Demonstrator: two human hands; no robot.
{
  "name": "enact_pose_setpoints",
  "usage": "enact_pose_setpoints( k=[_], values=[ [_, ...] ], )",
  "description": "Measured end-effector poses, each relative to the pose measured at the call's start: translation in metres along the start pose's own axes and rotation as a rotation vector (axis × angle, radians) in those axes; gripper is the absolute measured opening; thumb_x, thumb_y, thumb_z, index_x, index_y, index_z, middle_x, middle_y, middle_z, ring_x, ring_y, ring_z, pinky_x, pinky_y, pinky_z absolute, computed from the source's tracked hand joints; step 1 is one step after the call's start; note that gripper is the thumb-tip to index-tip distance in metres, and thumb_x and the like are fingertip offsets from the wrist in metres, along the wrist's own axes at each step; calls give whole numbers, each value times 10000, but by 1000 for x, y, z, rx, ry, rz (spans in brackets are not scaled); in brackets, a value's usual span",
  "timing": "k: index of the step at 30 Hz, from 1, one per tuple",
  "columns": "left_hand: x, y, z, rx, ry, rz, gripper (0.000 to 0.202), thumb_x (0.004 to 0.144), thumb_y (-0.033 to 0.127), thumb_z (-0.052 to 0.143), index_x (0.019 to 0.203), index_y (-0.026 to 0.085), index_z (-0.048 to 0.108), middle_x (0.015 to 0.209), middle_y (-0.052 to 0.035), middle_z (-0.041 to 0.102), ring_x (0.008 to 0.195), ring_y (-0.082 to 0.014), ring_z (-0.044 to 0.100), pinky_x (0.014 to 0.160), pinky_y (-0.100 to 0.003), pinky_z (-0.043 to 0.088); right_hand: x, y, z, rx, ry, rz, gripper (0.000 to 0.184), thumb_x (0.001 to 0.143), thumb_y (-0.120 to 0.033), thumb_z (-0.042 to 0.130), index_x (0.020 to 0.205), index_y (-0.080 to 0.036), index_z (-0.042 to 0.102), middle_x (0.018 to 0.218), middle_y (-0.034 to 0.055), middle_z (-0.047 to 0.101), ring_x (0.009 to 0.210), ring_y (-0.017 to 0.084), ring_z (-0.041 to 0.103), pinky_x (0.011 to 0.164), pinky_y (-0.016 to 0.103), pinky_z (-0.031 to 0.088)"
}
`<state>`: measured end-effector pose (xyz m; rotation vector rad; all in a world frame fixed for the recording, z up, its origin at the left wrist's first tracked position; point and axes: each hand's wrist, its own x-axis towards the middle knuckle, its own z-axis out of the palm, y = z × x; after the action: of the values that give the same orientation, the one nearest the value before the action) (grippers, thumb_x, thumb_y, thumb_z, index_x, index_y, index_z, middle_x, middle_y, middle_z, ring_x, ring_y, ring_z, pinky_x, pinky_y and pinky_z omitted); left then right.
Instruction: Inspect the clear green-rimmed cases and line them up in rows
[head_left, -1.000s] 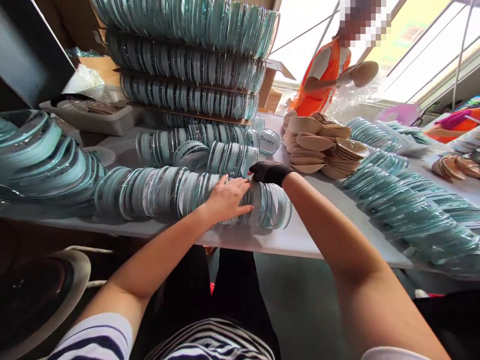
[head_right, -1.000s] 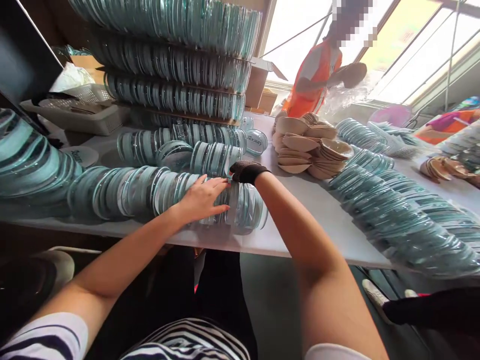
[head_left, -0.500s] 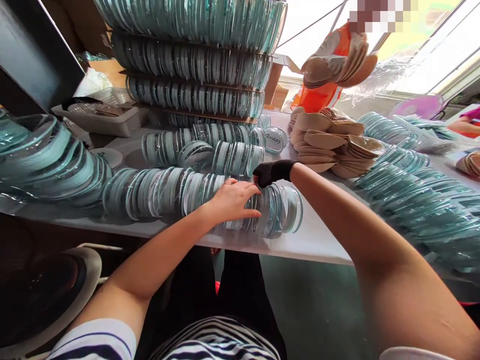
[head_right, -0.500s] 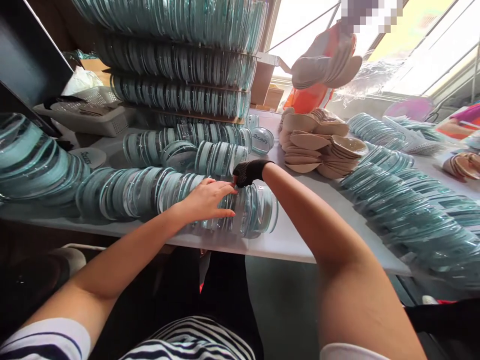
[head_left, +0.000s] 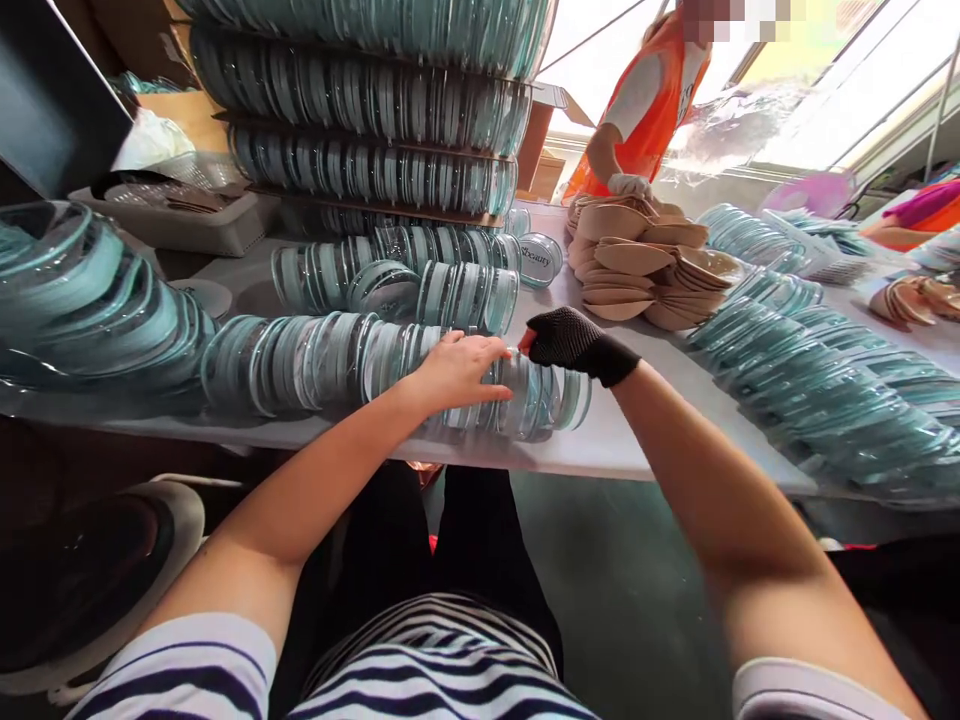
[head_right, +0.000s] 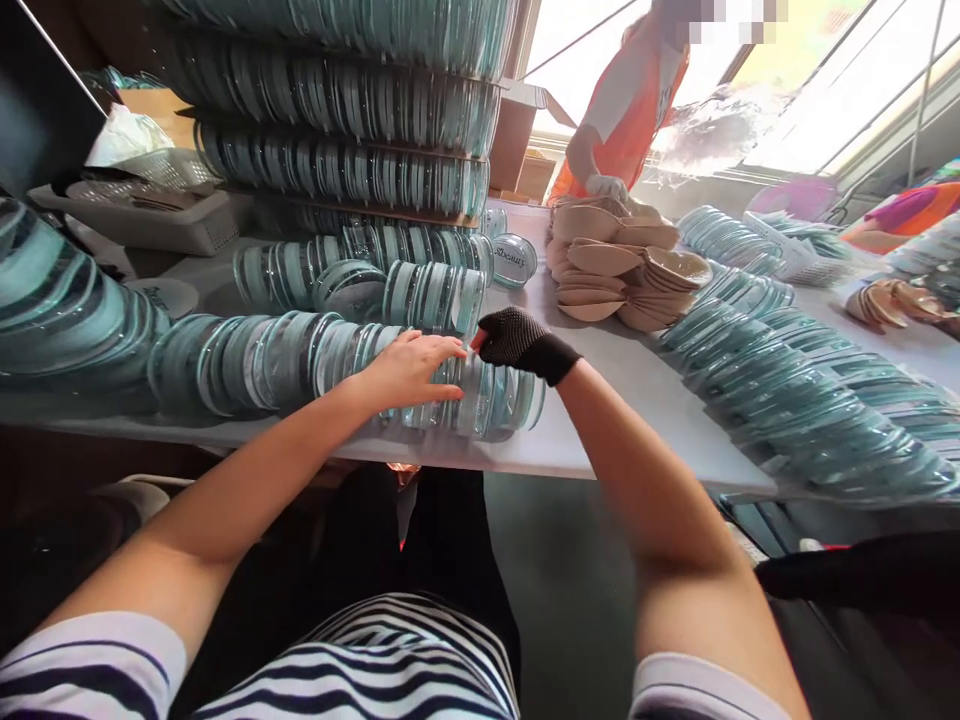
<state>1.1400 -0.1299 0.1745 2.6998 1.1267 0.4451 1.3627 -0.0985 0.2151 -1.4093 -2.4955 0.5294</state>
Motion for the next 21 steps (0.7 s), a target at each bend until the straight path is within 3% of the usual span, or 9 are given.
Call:
enact_pose_setpoints(
  k=[3, 6, 10, 13, 15, 17, 20, 21],
  values=[
    [0, -1, 1, 7, -10, 8, 514, 927, 557, 645, 1325, 242, 568, 1466, -71, 619, 1334, -272, 579, 1152, -457, 329, -50, -20, 38, -99, 194, -7, 164, 771, -150, 617, 825, -155, 771, 819, 61, 774, 742, 189, 701, 689, 257, 486],
    [0, -3, 2, 15, 0, 20, 518, 943, 562, 621, 1338, 231, 567, 1497, -90, 595, 1366, -280, 553, 1177, -476, 311, -92, -39, 93, -313, 298, 5, 178, 873, -211, 598, 870, -176, 773, 893, 79, 782, 705, 182, 699, 593, 264, 436],
    [-1, -3, 4, 16, 2, 9, 511, 949, 544, 618, 1353, 236, 559, 1521, -94, 574, 1386, -283, 539, 1206, -505, 293, -118, -45, 160, -445, 334, 34, 202, 914, -200, 603, 951, -221, 800, 959, 71, 808, 658, 195, 705, 540, 285, 435],
    [-1, -1, 1, 21, -19, -5, 524, 951, 526, 621, 1377, 227, 549, 1530, -101, 565, 1383, -292, 545, 1219, -532, 290, -126, -38, 180, -402, 381, 10, 215, 931, -192, 606, 984, -241, 809, 1005, 65, 813, 716, 221, 731, 590, 307, 500],
    [0, 1, -2, 36, -32, -4, 529, 957, 502, 620, 1393, 212, 543, 1550, -113, 543, 1430, -302, 499, 1232, -555, 276, -131, -31, 170, -334, 437, -64, 202, 942, -233, 611, 980, -253, 809, 987, 51, 816, 760, 218, 744, 641, 305, 534],
    [2, 7, -4, 58, -24, 9, 562, 956, 491, 629, 1420, 190, 531, 1602, -134, 475, 1509, -321, 397, 1244, -578, 253, -134, -20, 141, -254, 550, -86, 230, 970, -291, 579, 1005, -250, 803, 970, 52, 815, 820, 209, 755, 718, 298, 563],
    [12, 22, -2, 76, 12, 56, 677, 946, 518, 636, 1501, 169, 468, 1667, -158, 365, 1570, -333, 280, 1264, -583, 220, -120, 5, 72, -222, 747, 132, 315, 997, -336, 504, 1053, -210, 786, 1014, 92, 807, 931, 228, 756, 835, 322, 572],
    [17, 28, 1, 76, 18, 68, 724, 942, 538, 633, 1530, 164, 437, 1674, -164, 350, 1573, -334, 275, 1271, -580, 210, -108, 14, 49, -245, 712, 210, 322, 991, -339, 507, 1078, -191, 779, 1049, 105, 801, 974, 246, 749, 874, 343, 564]
  ],
)
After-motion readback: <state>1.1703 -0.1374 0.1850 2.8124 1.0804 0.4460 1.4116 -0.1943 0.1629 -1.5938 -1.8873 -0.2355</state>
